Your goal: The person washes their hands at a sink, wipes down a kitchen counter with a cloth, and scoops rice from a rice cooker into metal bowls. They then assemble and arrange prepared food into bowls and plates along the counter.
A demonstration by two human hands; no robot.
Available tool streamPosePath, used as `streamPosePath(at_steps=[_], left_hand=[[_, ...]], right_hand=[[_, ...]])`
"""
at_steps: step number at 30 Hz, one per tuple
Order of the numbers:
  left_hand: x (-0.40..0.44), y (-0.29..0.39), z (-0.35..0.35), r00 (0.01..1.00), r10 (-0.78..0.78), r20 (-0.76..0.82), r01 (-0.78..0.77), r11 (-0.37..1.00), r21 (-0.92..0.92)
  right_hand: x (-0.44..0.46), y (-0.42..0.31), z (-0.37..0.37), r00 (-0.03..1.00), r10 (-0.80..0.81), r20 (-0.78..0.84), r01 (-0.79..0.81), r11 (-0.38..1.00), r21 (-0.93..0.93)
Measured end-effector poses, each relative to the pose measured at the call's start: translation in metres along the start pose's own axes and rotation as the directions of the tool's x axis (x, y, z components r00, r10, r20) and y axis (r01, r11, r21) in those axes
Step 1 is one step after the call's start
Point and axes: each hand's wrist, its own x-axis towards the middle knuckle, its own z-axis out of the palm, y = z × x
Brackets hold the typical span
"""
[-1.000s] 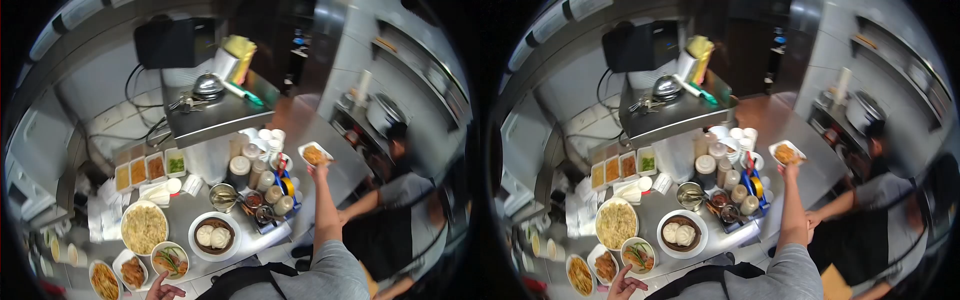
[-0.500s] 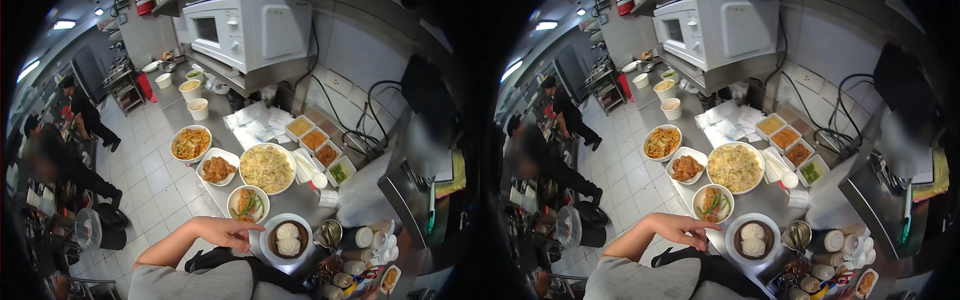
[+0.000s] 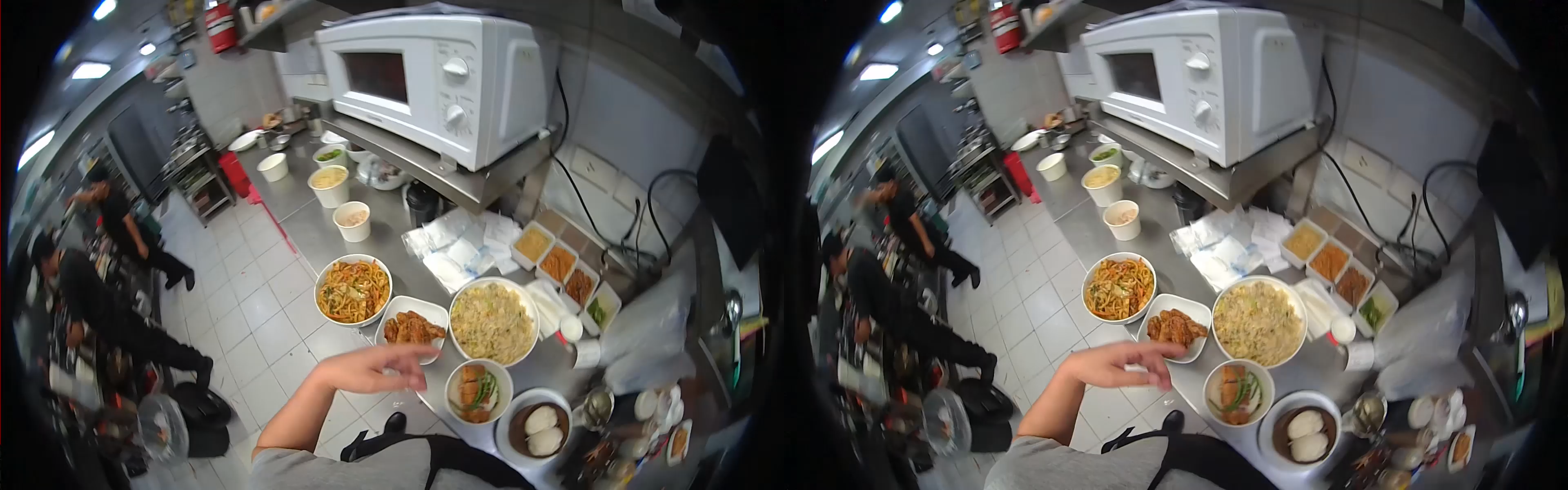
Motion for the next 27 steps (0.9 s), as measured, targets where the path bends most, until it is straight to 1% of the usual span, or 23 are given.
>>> streamPosePath(at_steps=[1, 3, 4, 5, 6, 7, 8, 9, 10, 11, 12, 13, 14, 15, 17, 18, 19, 20, 21, 22, 24, 26, 27], left_hand=[[-0.006, 0.0, -0.014, 0.998, 0.054, -0.041, -0.053, 0.998, 0.023], [-0.007, 0.004, -0.039, 0.978, 0.148, -0.147, -0.148, 0.989, 0.015], [-0.001, -0.004, -0.043, 0.937, 0.266, -0.228, -0.257, 0.964, 0.068], [0.007, -0.01, -0.048, 0.865, 0.394, -0.312, -0.37, 0.919, 0.134], [0.015, -0.013, -0.051, 0.764, 0.51, -0.395, -0.467, 0.86, 0.207], [0.024, -0.007, -0.05, 0.722, 0.618, -0.312, -0.527, 0.783, 0.33], [0.036, 0.005, -0.044, 0.667, 0.712, -0.222, -0.58, 0.682, 0.445], [0.045, 0.013, -0.035, 0.597, 0.792, -0.129, -0.618, 0.557, 0.556], [0.053, 0.012, -0.021, 0.604, 0.797, 0.0, -0.673, 0.51, 0.536], [0.061, 0.008, -0.005, 0.605, 0.787, 0.122, -0.714, 0.468, 0.521], [0.064, 0.003, 0.018, 0.635, 0.729, 0.254, -0.713, 0.427, 0.556], [0.062, -0.005, 0.033, 0.657, 0.655, 0.374, -0.715, 0.383, 0.585], [0.059, -0.013, 0.03, 0.684, 0.633, 0.363, -0.68, 0.373, 0.631], [0.059, -0.023, 0.025, 0.707, 0.612, 0.355, -0.648, 0.359, 0.671], [0.063, -0.052, 0.01, 0.792, 0.553, 0.258, -0.484, 0.312, 0.818], [0.061, -0.065, -0.001, 0.842, 0.517, 0.156, -0.338, 0.279, 0.899], [0.055, -0.043, -0.018, 0.964, 0.264, 0.019, -0.093, 0.27, 0.958], [0.055, -0.058, -0.04, 0.912, 0.37, -0.177, 0.043, 0.342, 0.939], [0.055, -0.073, -0.061, 0.812, 0.456, -0.364, 0.146, 0.445, 0.884], [0.051, -0.077, -0.084, 0.73, 0.51, -0.456, 0.215, 0.462, 0.861], [0.045, -0.076, -0.111, 0.591, 0.597, -0.543, 0.038, 0.651, 0.758], [0.065, -0.086, -0.121, 0.644, 0.482, -0.595, -0.152, 0.842, 0.518], [0.081, -0.094, -0.126, 0.671, 0.428, -0.606, -0.235, 0.897, 0.374]], right_hand=[[-0.066, -0.047, 0.028, 0.997, 0.017, -0.081, -0.013, 0.999, 0.051], [-0.059, -0.028, -0.006, 0.917, -0.057, 0.394, -0.042, 0.97, 0.238], [-0.108, -0.056, 0.014, 0.792, -0.12, 0.599, -0.091, 0.946, 0.311], [-0.163, -0.068, 0.045, 0.483, -0.173, 0.858, -0.418, 0.816, 0.4], [-0.264, -0.083, 0.097, 0.945, -0.11, 0.307, 0.062, 0.985, 0.159], [-0.316, -0.078, 0.114, 0.801, -0.158, 0.578, 0.065, 0.982, 0.177], [-0.363, -0.063, 0.125, 0.626, 0.015, 0.779, -0.268, 0.943, 0.197], [-0.41, -0.049, 0.136, 0.388, 0.186, 0.903, -0.556, 0.828, 0.069], [-0.463, -0.046, 0.154, -0.002, 0.317, 0.948, -0.841, 0.512, -0.173], [-0.502, -0.031, 0.154, -0.28, 0.461, 0.842, -0.919, 0.127, -0.374], [-0.538, -0.029, 0.15, -0.282, 0.347, 0.894, -0.921, 0.164, -0.354], [-0.552, -0.034, 0.153, -0.305, 0.339, 0.89, -0.939, 0.051, -0.341], [-0.566, -0.04, 0.156, -0.327, 0.33, 0.886, -0.944, -0.062, -0.325], [-0.559, -0.048, 0.167, -0.384, 0.419, 0.823, -0.912, -0.312, -0.267], [-0.535, -0.071, 0.189, -0.418, 0.517, 0.747, -0.898, -0.358, -0.255], [-0.52, -0.086, 0.196, -0.369, 0.552, 0.747, -0.928, -0.169, -0.333], [-0.506, -0.108, 0.2, -0.276, 0.394, 0.876, -0.946, 0.052, -0.321], [-0.49, -0.126, 0.202, -0.205, 0.203, 0.958, -0.928, 0.27, -0.256], [-0.471, -0.13, 0.203, -0.139, -0.15, 0.979, -0.961, 0.259, -0.097], [-0.46, -0.145, 0.206, -0.019, -0.299, 0.954, -0.924, 0.37, 0.098], [-0.428, -0.132, 0.211, -0.049, -0.473, 0.88, -0.929, 0.345, 0.134], [-0.401, -0.1, 0.201, -0.115, -0.401, 0.909, -0.903, 0.423, 0.072], [-0.394, -0.079, 0.194, -0.146, -0.24, 0.96, -0.87, 0.494, -0.009]])
